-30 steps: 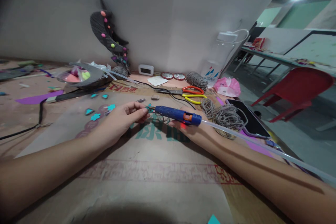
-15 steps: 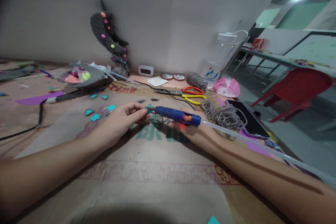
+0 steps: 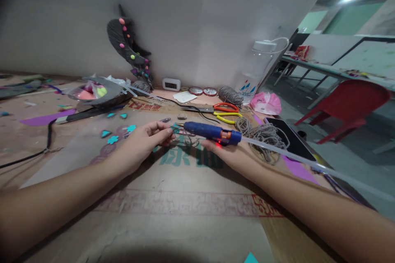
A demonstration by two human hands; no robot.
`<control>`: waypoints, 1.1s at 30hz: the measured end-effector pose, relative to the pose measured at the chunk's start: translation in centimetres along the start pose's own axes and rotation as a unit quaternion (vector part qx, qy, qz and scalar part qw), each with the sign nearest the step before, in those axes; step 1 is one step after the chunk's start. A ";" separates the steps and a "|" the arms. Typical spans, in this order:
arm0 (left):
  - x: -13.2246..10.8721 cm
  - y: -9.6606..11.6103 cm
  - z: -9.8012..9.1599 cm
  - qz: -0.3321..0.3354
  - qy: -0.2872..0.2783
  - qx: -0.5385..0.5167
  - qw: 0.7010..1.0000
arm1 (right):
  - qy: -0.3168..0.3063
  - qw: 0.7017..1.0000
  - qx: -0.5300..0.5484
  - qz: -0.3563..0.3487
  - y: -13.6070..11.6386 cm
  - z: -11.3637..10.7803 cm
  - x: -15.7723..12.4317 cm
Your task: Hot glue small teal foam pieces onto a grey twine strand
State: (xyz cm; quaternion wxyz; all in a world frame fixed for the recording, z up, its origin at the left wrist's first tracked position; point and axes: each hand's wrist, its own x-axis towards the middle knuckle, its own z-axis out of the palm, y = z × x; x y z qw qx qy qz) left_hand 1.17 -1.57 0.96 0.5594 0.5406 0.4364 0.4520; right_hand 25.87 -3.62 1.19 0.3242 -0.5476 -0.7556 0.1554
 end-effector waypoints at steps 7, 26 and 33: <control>-0.2 0.3 0.3 -0.014 -0.005 -0.003 1.000 | -0.002 0.988 0.153 0.012 -3.0 -2.5 1.6; 0.1 -0.6 0.3 0.007 -0.015 0.029 0.999 | -0.010 0.991 -0.066 0.116 3.4 2.2 20.2; 0.0 -0.4 0.3 0.003 -0.024 0.020 1.000 | -0.030 0.985 -0.127 0.113 4.5 2.0 20.1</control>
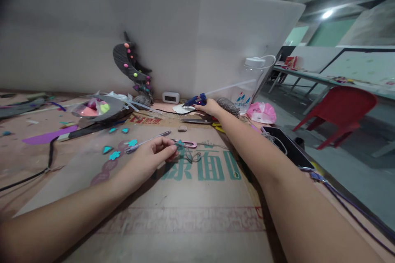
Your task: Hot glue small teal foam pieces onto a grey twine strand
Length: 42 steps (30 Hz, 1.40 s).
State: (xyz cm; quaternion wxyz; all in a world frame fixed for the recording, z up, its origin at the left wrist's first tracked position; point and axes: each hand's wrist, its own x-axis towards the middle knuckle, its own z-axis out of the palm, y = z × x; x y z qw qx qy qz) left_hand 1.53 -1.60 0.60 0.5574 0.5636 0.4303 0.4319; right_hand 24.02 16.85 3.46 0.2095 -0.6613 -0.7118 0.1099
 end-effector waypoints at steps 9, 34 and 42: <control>0.2 -0.3 -0.1 0.005 -0.001 -0.003 1.000 | 0.020 0.989 -0.054 -0.138 -1.7 -2.9 -10.1; -0.2 0.3 -0.2 0.017 -0.003 0.054 0.998 | 0.065 0.943 0.105 -0.309 -3.2 1.0 -19.8; 0.0 -0.3 -0.4 0.027 -0.014 0.033 0.999 | 0.062 0.939 0.104 -0.323 -3.3 1.1 -19.9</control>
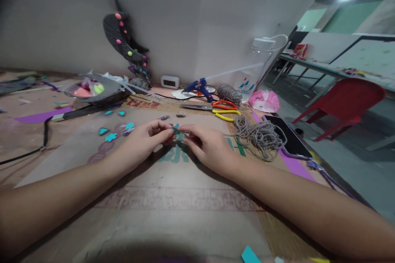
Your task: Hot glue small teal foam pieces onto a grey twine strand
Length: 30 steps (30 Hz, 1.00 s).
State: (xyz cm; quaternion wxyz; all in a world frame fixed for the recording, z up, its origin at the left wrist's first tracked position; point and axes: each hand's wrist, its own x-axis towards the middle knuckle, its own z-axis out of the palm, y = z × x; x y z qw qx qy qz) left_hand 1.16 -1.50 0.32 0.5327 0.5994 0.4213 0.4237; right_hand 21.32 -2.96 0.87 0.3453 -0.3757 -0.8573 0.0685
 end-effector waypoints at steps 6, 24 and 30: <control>0.1 -0.1 0.0 -0.001 0.003 -0.011 1.000 | -0.009 1.000 -0.005 0.015 0.0 0.1 0.1; 0.0 -0.1 -0.1 0.004 -0.001 -0.013 1.000 | -0.044 0.999 -0.016 0.010 0.0 0.0 0.0; -0.1 0.5 0.1 -0.004 0.008 -0.018 1.000 | 0.046 0.997 0.043 0.036 -0.5 -0.2 0.0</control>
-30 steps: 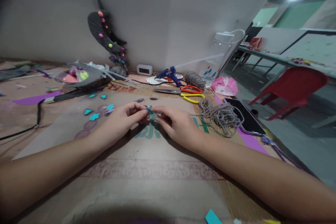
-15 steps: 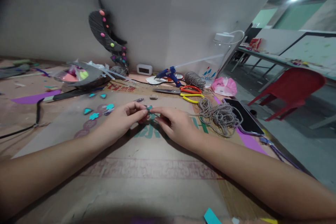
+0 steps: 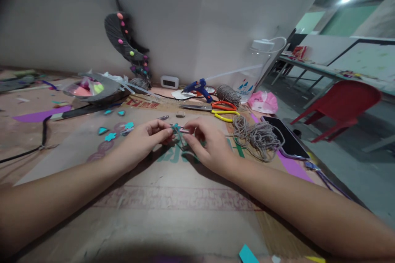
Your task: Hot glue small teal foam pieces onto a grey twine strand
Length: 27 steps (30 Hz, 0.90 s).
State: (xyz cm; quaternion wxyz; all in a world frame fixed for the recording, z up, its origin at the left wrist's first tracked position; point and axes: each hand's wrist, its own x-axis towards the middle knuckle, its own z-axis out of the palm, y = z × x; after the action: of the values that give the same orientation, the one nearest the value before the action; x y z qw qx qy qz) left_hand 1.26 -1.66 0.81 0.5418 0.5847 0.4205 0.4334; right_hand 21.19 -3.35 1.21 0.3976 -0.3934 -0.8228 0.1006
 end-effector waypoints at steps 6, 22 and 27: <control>-0.1 0.0 0.0 -0.001 -0.010 0.001 1.000 | -0.010 0.986 0.096 0.136 0.3 0.1 0.8; 0.1 -0.7 0.1 0.021 -0.057 -0.021 0.998 | -0.083 0.975 0.126 0.161 0.1 0.2 0.9; -0.3 -0.2 0.1 0.052 -0.031 0.045 0.997 | -0.088 0.980 0.105 0.147 0.0 0.1 1.0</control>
State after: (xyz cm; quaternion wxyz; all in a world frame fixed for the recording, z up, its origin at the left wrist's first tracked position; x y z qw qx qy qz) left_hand 1.24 -1.92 0.57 0.5041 0.6426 0.3922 0.4233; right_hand 20.74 -2.62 1.66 0.3438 -0.4560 -0.7726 0.2775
